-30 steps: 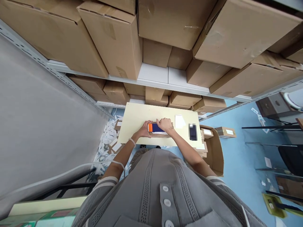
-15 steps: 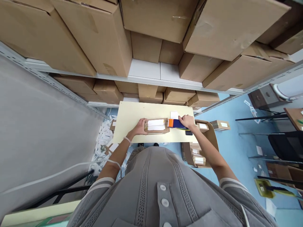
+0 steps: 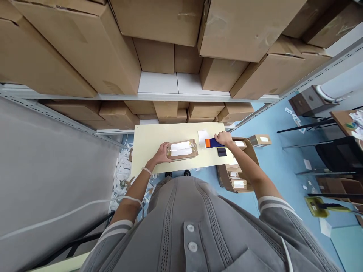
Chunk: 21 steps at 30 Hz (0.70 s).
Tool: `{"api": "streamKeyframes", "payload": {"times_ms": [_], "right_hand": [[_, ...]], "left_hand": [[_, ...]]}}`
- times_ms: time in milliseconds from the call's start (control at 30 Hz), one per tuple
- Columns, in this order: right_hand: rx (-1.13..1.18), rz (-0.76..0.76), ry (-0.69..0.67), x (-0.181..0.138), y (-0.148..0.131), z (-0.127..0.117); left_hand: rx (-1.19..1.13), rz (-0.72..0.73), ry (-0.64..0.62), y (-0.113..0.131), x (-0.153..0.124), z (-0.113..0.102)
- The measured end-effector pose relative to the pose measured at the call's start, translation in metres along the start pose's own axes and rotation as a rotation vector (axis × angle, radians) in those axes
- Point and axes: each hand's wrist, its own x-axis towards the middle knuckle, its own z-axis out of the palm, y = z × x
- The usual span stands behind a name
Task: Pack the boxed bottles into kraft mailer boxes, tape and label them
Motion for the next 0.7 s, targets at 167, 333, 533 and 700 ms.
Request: {"api": "streamKeyframes", "payload": {"times_ms": [167, 333, 533, 700], "right_hand": [[-0.029, -0.020, -0.070, 0.006, -0.018, -0.006], [-0.037, -0.085, -0.098, 0.011, -0.051, 0.002], [-0.025, -0.128, -0.120, 0.023, -0.087, 0.009], [-0.012, -0.118, -0.155, 0.028, -0.095, 0.000]], "left_hand": [[-0.020, -0.024, -0.002, 0.006, -0.001, -0.002], [-0.021, -0.021, -0.016, 0.007, -0.002, -0.001], [-0.006, -0.054, -0.019, 0.003, -0.001, 0.005], [-0.001, -0.057, -0.013, 0.003, 0.001, 0.006]]}}
